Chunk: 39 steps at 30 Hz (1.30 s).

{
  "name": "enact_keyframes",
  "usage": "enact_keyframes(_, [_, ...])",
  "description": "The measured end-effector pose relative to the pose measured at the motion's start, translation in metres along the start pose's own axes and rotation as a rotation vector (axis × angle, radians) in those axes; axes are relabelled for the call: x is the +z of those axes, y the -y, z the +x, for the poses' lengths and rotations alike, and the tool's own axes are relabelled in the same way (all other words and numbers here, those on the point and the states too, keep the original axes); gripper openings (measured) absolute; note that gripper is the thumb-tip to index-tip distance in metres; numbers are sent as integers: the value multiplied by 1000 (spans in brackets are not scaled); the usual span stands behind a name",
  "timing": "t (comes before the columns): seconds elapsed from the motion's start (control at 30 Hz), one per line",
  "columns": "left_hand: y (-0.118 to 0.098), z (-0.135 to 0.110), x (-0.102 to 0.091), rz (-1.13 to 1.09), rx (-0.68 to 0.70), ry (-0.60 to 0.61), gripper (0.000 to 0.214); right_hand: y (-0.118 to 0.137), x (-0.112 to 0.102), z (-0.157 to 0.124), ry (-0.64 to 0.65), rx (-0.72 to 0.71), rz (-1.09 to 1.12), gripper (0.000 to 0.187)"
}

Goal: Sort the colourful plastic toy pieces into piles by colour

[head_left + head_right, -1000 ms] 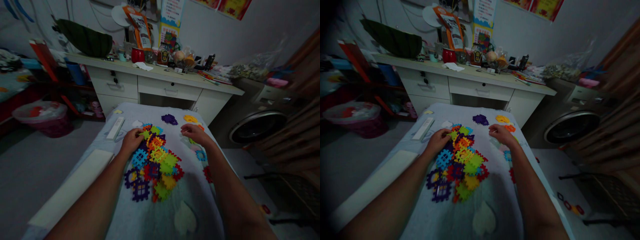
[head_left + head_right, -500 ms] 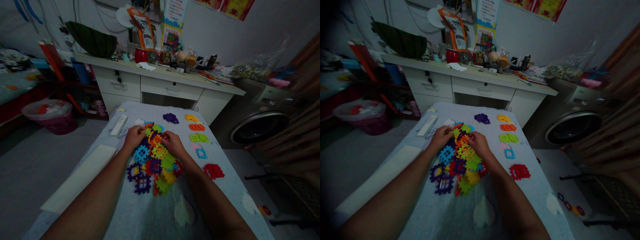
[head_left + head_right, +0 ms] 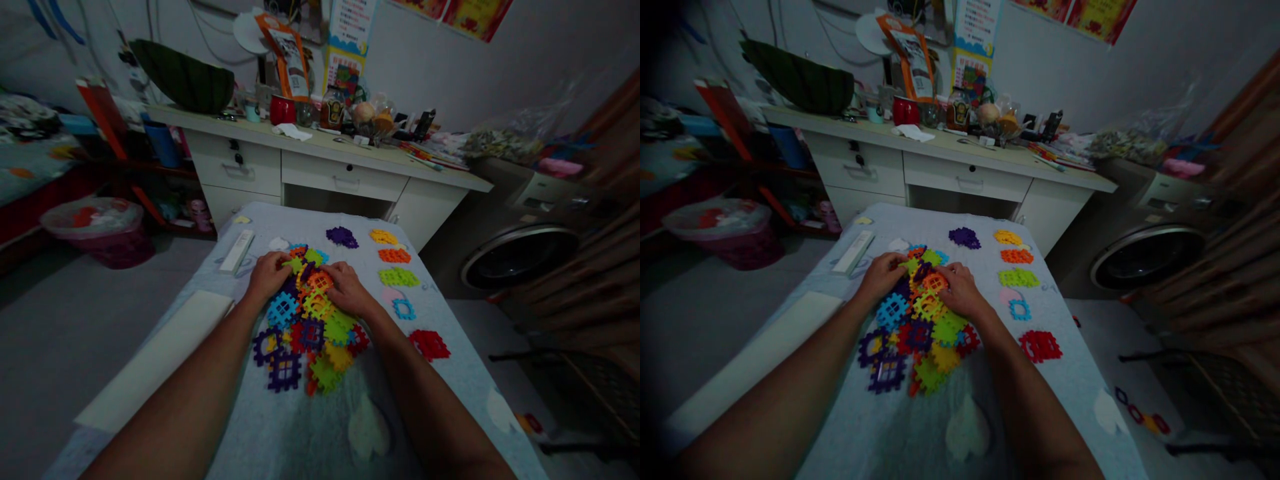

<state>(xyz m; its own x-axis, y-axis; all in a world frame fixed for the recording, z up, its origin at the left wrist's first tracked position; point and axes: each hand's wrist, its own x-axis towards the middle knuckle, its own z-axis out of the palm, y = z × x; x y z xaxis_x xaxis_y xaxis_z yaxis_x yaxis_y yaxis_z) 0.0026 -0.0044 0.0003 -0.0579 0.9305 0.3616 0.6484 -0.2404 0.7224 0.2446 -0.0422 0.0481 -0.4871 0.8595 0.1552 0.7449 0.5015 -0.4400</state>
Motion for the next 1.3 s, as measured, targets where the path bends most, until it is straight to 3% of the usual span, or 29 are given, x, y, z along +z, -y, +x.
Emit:
enact_keyframes(0.1, [-1,0,-1,-3,-13,6,22,-3,1,1,47,-25,-21,67])
enact_keyframes(0.23, [-3,-1,-2,-9,-14,11,21,-6,-1,2,16,-51,-12,62])
enact_keyframes(0.47, [-2,-1,-1,-9,-10,11,22,-7,-5,3,-87,-53,154,31])
enact_keyframes(0.67, [-1,1,-1,-19,-13,28,23,-17,-9,4,-170,110,572,21])
enact_keyframes(0.8, [-1,1,-3,3,-12,37,25,-29,-29,0,-283,198,796,21])
enact_keyframes(0.93, [1,1,-2,16,-22,32,26,-60,-60,-5,-480,352,763,22])
enact_keyframes(1.1, [4,0,-1,9,-15,32,25,-122,-89,-4,-744,650,670,20])
enact_keyframes(1.2, [4,1,-1,19,-18,35,26,-156,-94,-2,-799,805,594,20])
enact_keyframes(1.3, [3,1,-1,25,-24,36,26,-179,-93,0,-802,847,536,20])
